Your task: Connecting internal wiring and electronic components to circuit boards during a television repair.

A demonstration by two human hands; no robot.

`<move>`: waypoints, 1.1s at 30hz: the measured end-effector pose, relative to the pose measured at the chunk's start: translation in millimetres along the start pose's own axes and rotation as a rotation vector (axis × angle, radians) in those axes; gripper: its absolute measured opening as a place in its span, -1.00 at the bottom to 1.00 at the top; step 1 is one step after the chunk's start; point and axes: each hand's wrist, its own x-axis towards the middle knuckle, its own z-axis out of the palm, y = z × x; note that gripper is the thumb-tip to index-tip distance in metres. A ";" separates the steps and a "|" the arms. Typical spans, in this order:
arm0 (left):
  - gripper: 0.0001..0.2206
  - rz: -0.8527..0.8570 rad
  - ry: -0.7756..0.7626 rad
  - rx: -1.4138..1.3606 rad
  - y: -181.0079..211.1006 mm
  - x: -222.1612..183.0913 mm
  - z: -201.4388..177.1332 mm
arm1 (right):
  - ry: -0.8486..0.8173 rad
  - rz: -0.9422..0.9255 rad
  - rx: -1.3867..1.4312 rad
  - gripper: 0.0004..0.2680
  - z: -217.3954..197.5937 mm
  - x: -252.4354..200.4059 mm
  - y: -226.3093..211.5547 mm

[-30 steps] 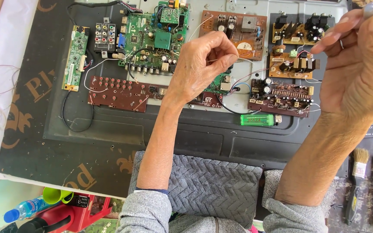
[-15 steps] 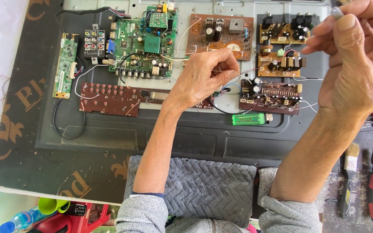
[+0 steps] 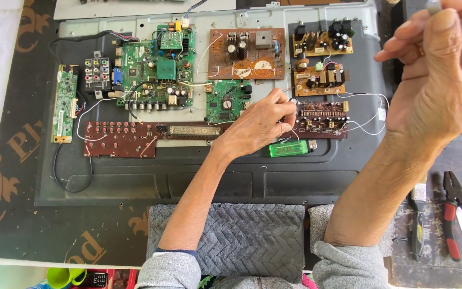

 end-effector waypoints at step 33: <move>-0.89 -0.091 0.150 0.046 10.3 2.3 6.5 | 0.059 0.001 0.026 -0.80 -5.8 -2.5 4.1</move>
